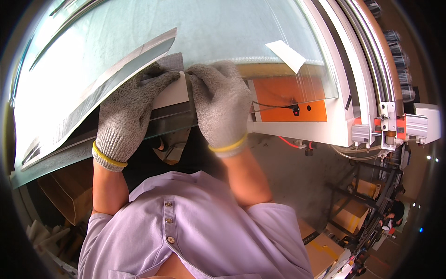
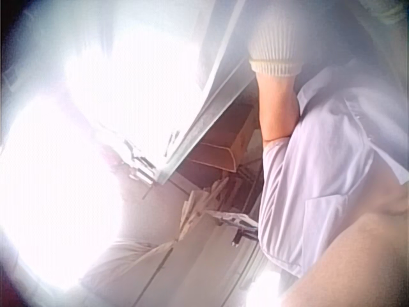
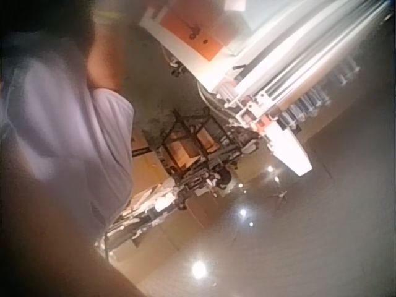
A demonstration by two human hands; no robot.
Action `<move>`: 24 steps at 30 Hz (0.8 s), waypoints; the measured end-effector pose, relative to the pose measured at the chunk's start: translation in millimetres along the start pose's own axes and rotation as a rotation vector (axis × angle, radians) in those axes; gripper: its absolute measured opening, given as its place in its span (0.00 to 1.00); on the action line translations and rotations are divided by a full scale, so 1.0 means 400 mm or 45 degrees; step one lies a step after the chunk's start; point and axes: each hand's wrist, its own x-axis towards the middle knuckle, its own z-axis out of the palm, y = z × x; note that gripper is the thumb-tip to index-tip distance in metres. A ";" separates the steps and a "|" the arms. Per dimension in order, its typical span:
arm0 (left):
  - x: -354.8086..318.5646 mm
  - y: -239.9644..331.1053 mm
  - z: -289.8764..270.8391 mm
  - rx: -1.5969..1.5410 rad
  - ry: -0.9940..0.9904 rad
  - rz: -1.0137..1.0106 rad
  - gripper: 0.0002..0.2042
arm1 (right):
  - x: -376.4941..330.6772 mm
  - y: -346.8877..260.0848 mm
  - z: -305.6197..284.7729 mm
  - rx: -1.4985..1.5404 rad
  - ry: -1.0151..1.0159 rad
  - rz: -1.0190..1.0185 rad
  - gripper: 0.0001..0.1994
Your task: The person picks up a long metal bar and moves to a workbench. They then use a sanding block to sand the edges of the metal bar repeatedly.
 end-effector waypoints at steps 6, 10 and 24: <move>0.010 0.020 -0.021 -0.002 -0.107 -0.109 0.23 | -0.002 0.006 0.001 0.012 -0.004 -0.023 0.08; 0.011 0.023 -0.025 -0.022 -0.107 -0.122 0.24 | -0.005 0.009 0.003 0.005 0.014 -0.053 0.08; 0.007 0.012 -0.021 -0.016 0.023 0.030 0.22 | -0.006 0.007 0.005 -0.061 0.009 -0.022 0.09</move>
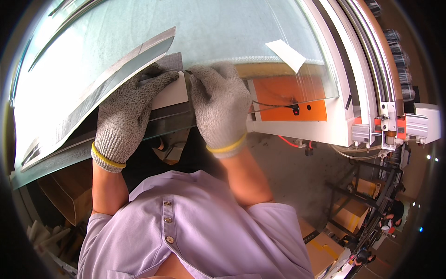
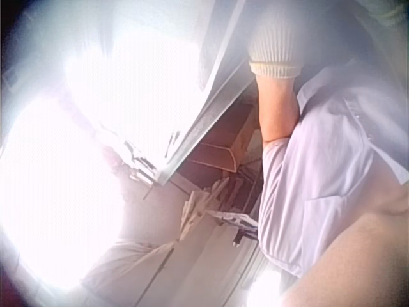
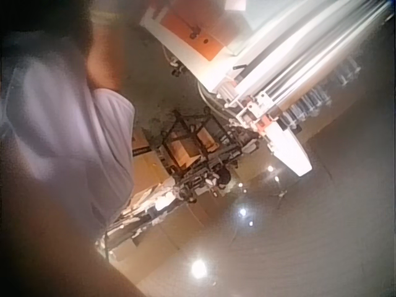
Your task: The person picks up a long metal bar and moves to a workbench. They then use a sanding block to sand the edges of the metal bar repeatedly.
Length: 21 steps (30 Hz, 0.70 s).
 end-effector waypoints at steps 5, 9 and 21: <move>0.007 0.016 -0.005 -0.001 -0.024 -0.077 0.25 | -0.001 0.001 0.000 0.034 0.029 0.030 0.08; 0.003 0.006 0.003 0.026 -0.027 -0.062 0.25 | 0.003 -0.002 -0.004 0.046 0.011 0.015 0.08; -0.008 -0.005 0.014 0.058 -0.126 -0.102 0.25 | 0.002 -0.002 -0.005 0.054 -0.005 0.011 0.08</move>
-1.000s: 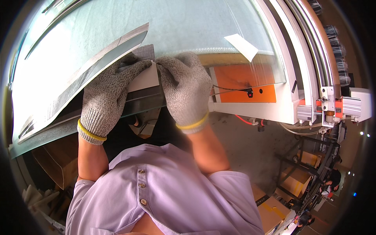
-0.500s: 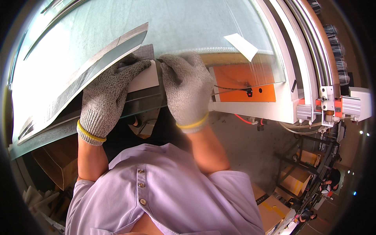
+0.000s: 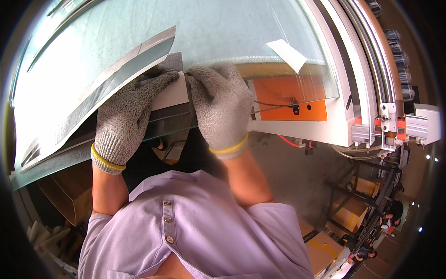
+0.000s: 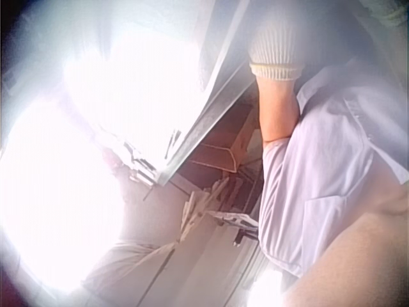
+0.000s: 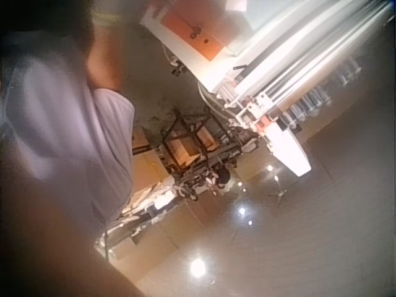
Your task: The person picks up a long metal bar and moves to a workbench. They then use a sanding block to sand the edges of the metal bar repeatedly.
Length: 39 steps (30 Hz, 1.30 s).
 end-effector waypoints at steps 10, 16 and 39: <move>-0.004 -0.011 0.007 -0.026 0.054 0.065 0.21 | 0.002 -0.002 0.006 -0.042 -0.023 -0.013 0.08; -0.008 0.005 -0.011 -0.072 0.122 0.068 0.22 | 0.003 0.005 0.015 -0.111 0.053 -0.008 0.07; -0.005 0.000 0.010 -0.118 0.342 0.161 0.16 | 0.032 -0.011 -0.023 0.042 -0.162 0.039 0.05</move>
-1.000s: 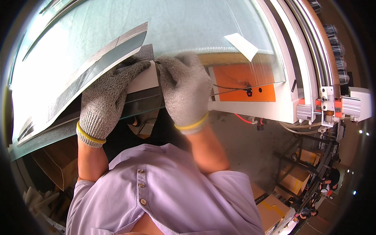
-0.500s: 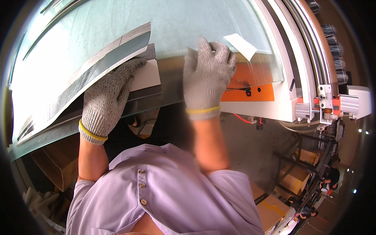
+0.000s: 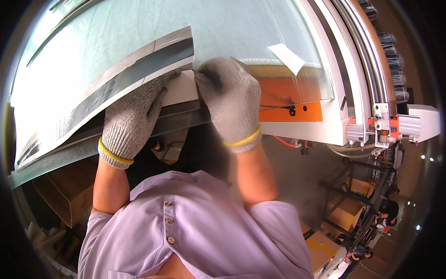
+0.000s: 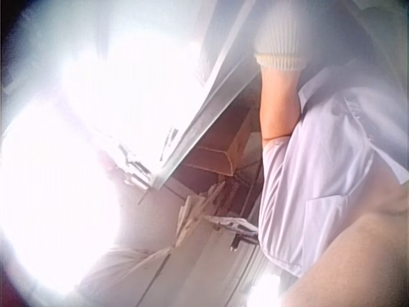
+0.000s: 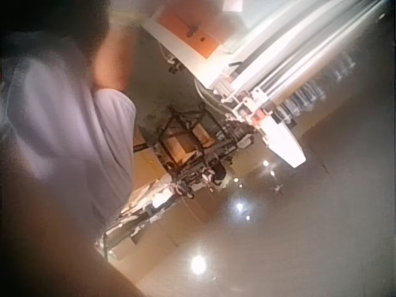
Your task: The person picks up a long metal bar and moves to a workbench. They then use a sanding block to sand the edges of the metal bar repeatedly.
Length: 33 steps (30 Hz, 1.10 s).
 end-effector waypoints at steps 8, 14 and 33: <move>0.007 0.005 0.003 0.097 0.116 0.020 0.15 | 0.054 -0.002 -0.007 -0.415 -0.227 -0.156 0.08; -0.030 -0.021 -0.030 0.053 0.023 -0.157 0.39 | 0.087 0.001 -0.011 -0.528 -0.335 -0.475 0.09; -0.071 -0.092 -0.022 0.069 -0.193 -0.090 0.43 | 0.008 -0.007 -0.119 0.751 -0.123 -0.500 0.07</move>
